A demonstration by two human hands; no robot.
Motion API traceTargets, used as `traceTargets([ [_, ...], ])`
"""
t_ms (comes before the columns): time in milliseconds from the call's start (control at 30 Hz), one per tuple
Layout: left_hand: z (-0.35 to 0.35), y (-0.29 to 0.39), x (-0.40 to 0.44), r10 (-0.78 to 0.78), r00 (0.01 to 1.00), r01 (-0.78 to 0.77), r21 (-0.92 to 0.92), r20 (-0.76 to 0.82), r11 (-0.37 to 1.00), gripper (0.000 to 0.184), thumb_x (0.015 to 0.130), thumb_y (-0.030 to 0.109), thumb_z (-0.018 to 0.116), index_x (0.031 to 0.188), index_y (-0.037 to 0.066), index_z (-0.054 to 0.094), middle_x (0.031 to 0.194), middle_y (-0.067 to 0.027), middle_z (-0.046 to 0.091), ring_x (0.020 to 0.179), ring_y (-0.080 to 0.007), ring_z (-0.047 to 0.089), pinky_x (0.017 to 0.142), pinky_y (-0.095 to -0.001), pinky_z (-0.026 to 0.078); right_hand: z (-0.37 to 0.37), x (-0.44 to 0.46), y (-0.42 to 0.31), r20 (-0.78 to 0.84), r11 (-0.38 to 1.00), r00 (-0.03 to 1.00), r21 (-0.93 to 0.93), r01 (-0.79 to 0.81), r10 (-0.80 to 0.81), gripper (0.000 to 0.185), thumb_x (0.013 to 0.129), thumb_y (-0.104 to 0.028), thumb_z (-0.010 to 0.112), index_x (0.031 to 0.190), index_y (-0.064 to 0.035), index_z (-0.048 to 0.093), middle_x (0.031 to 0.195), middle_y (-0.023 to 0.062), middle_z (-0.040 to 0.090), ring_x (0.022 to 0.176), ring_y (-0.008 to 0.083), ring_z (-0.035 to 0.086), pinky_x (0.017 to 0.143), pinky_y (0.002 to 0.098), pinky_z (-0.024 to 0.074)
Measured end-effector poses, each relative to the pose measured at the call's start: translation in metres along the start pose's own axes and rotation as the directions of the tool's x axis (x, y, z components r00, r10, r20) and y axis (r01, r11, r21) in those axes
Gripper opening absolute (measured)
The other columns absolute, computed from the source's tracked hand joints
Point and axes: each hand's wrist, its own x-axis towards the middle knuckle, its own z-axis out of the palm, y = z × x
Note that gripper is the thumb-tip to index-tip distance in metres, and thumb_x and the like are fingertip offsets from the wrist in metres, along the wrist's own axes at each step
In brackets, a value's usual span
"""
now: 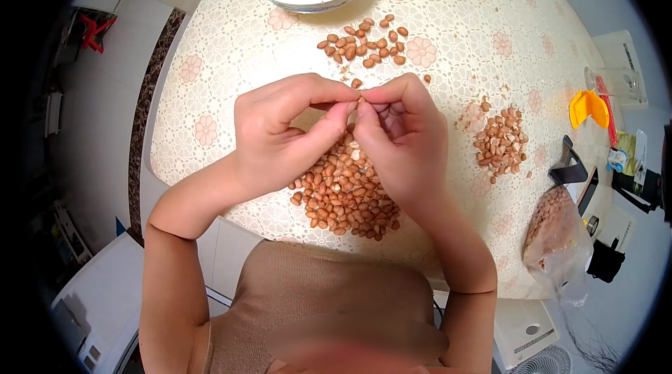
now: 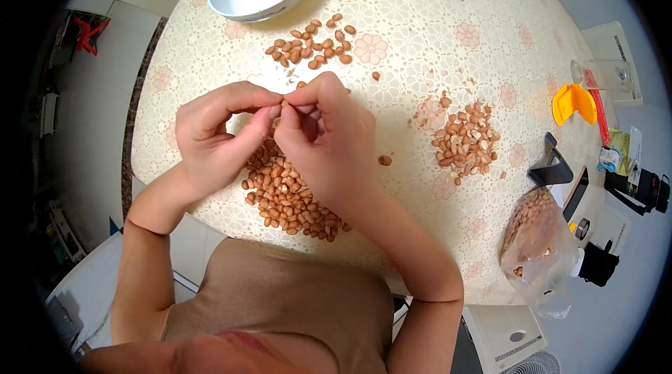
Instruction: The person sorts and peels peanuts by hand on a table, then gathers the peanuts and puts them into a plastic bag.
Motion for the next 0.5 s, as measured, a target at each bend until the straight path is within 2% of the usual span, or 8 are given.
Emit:
traceTargets([
  [67,0.0002,0.0001,0.0000,0.010,1.000,-0.010,0.007,-0.005,1.000,0.009,0.086,-0.001,0.073,0.095,0.000,0.074,0.085,-0.0105,0.075,0.073,-0.0170,0.073,0.063,-0.0259,0.056,0.0004,-0.0001,0.0009,0.001,1.000,1.000,0.026,0.005,-0.005,0.016,0.088,0.003,0.070,0.091,-0.0033,0.055,0.072,0.0010,0.061,0.062,0.0018,0.054,0.054,0.0209,0.0443],
  [167,-0.0003,0.0020,-0.0008,0.013,1.000,-0.014,0.026,0.013,1.000,0.009,0.085,-0.001,0.073,0.094,0.000,0.074,0.084,-0.0104,0.075,0.072,-0.0170,0.072,0.062,-0.0257,0.055,-0.0020,-0.0002,-0.0023,0.038,0.999,0.999,-0.037,0.007,-0.006,0.017,0.088,0.003,0.070,0.090,-0.0037,0.054,0.071,-0.0004,0.060,0.061,0.0009,0.052,0.053,0.0207,0.0426],
  [267,-0.0056,0.0064,-0.0020,-0.023,0.995,0.021,0.025,0.102,0.999,0.010,0.088,-0.006,0.068,0.098,-0.005,0.070,0.093,-0.0137,0.075,0.083,-0.0190,0.072,0.075,-0.0288,0.057,-0.0003,-0.0005,-0.0028,0.033,1.000,0.999,0.015,-0.002,0.001,0.018,0.088,0.004,0.069,0.088,-0.0041,0.053,0.070,-0.0018,0.058,0.062,0.0002,0.050,0.053,0.0203,0.0418],
  [367,0.0017,0.0025,-0.0024,0.000,1.000,0.000,0.010,-0.008,1.000,0.008,0.084,-0.001,0.073,0.093,0.000,0.074,0.083,-0.0103,0.075,0.070,-0.0162,0.072,0.061,-0.0254,0.055,-0.0007,-0.0003,-0.0080,0.035,0.999,0.999,0.005,-0.034,0.034,0.019,0.089,0.003,0.069,0.088,-0.0043,0.052,0.069,-0.0024,0.056,0.061,0.0001,0.049,0.052,0.0201,0.0413],
  [500,0.0031,0.0011,-0.0050,-0.039,0.999,0.038,-0.047,-0.031,0.998,0.008,0.084,-0.001,0.073,0.093,0.000,0.074,0.083,-0.0093,0.075,0.071,-0.0138,0.071,0.062,-0.0242,0.055,0.0051,-0.0027,0.0019,-0.015,0.999,1.000,0.047,0.022,-0.022,0.019,0.089,0.004,0.069,0.088,-0.0042,0.052,0.070,-0.0020,0.056,0.061,-0.0001,0.049,0.052,0.0200,0.0412],
])
